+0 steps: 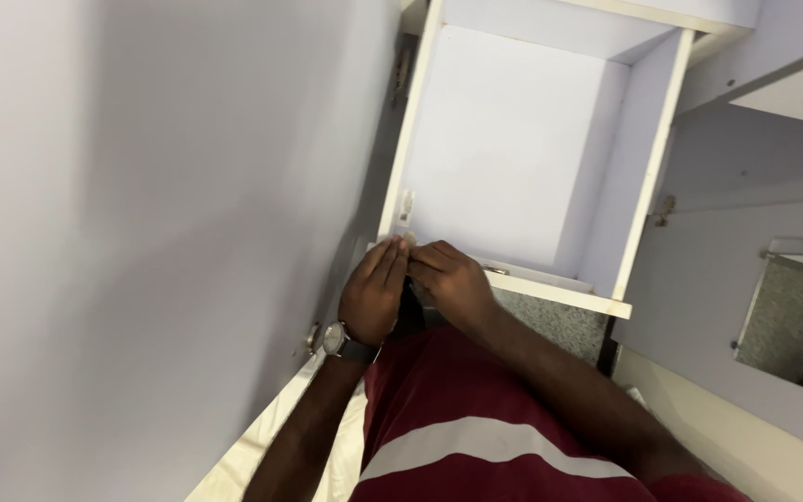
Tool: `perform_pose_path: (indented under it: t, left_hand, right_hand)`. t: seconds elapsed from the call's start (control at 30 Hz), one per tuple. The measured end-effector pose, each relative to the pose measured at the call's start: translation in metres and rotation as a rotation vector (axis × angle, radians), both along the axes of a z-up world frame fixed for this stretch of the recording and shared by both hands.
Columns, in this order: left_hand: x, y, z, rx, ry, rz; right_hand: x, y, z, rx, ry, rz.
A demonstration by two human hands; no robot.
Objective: Cleaning the interior of a drawer and the exterior surface of a cabinet using a cloth.
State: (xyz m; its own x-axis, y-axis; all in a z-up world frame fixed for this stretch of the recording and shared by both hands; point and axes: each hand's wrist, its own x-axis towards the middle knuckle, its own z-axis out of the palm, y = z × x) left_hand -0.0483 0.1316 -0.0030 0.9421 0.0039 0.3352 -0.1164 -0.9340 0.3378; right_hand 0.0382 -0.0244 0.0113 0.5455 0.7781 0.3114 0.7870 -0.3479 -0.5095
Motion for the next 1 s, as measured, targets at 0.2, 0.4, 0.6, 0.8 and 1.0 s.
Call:
perform_pose_path:
  t: [0.2,0.4,0.6,0.8,1.0]
  left_hand:
    - [0.022,-0.048,-0.007,-0.093,-0.005,-0.199]
    - [0.038,-0.108,-0.013,-0.08,-0.047,-0.323]
    - [0.04,-0.135,-0.011,-0.182,-0.028,-0.418]
    - [0.032,-0.105,0.043,-0.572,-0.013,-0.23]
    - [-0.006,-0.043,0.01,-0.59,0.006,0.158]
  right_hand:
    - [-0.001,-0.065,0.012,-0.094,0.06,-0.131]
    - [-0.008,-0.128,0.022,-0.117,0.051,-0.286]
    - [-0.02,-0.165,0.028,-0.056,0.058,-0.377]
    - [-0.035,-0.202,0.022,0.15,-0.002,-0.626]
    - [-0.036,-0.226,0.017,0.042,-0.047,-0.812]
